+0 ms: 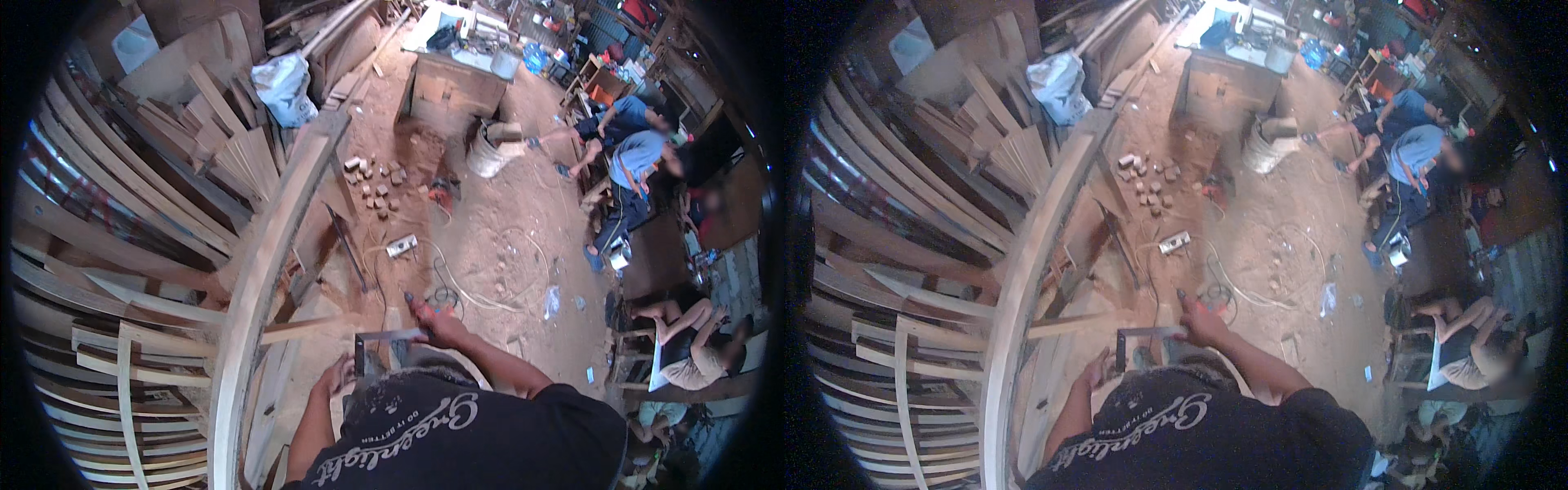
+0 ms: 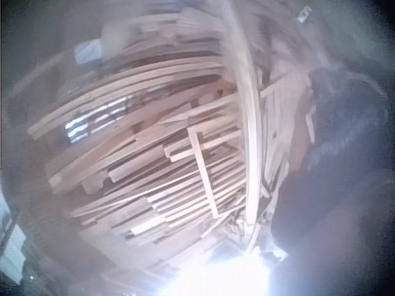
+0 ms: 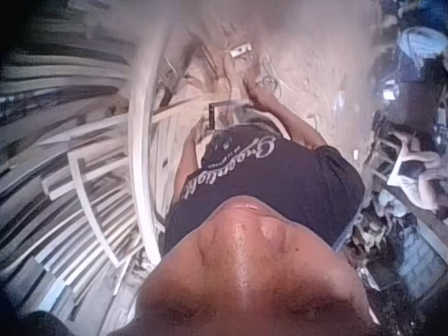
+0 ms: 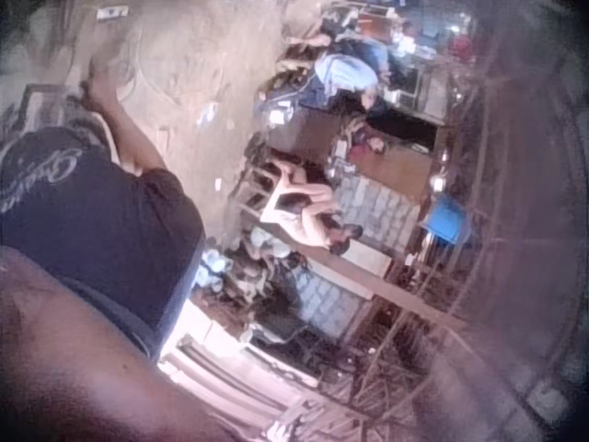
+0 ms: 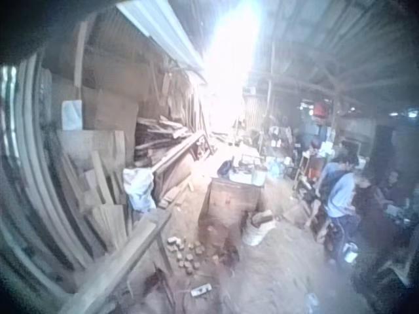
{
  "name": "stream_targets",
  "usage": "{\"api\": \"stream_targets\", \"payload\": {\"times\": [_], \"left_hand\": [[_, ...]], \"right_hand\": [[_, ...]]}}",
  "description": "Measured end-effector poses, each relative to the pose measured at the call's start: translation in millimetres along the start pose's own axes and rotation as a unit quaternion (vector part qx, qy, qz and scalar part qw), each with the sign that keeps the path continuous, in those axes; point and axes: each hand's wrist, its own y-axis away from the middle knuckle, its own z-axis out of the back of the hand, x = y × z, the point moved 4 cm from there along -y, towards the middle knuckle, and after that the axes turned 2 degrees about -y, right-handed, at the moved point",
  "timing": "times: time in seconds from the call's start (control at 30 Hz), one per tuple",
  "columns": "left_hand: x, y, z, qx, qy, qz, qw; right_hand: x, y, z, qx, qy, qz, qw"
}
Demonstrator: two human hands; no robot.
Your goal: The person uses a circular saw to cut a long wooden plank into smaller pieces. They measure the wood with a tape measure, position the plank on a workbench, and make several cuts. The cut pieces are set aside on the workbench.
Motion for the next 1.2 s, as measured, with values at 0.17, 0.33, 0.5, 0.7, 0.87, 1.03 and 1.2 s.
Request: {"api": "stream_targets", "payload": {"times": [0.17, 0.33, 0.5, 0.7, 0.87, 1.03, 1.2], "left_hand": [[-70.1, 10.6, -40.2, -0.018, 0.015, -0.056, 0.998], [-92.7, -30.0, -31.4, -0.079, 0.029, -0.104, 0.991], [-126.2, -58.4, -26.5, -0.134, 0.196, -0.071, 0.969], [-151.9, -145.3, -8.7, -0.195, 0.232, -0.114, 0.946], [-132.5, -240.5, 26.0, -0.268, -0.144, 0.067, 0.95], [-176.4, -309.2, -16.6, -0.33, -0.529, 0.198, 0.756], [-289.9, -414.7, -106.0, -0.414, -0.447, 0.118, 0.784]], "right_hand": [[37.5, 11.7, 16.6, -0.052, -0.043, -0.003, 0.998], [-15.6, 21.7, 17.5, -0.212, -0.183, -0.063, 0.958], [-70.7, 38.6, 72.3, -0.393, -0.115, -0.202, 0.89], [-189.1, 16.0, 84.0, -0.357, -0.27, -0.287, 0.847], [-317.0, -46.5, 74.2, -0.368, -0.348, -0.237, 0.829], [-417.9, -100.1, 172.0, -0.284, -0.247, -0.194, 0.906], [-500.0, -178.6, 300.3, -0.187, -0.323, -0.22, 0.901]]}}
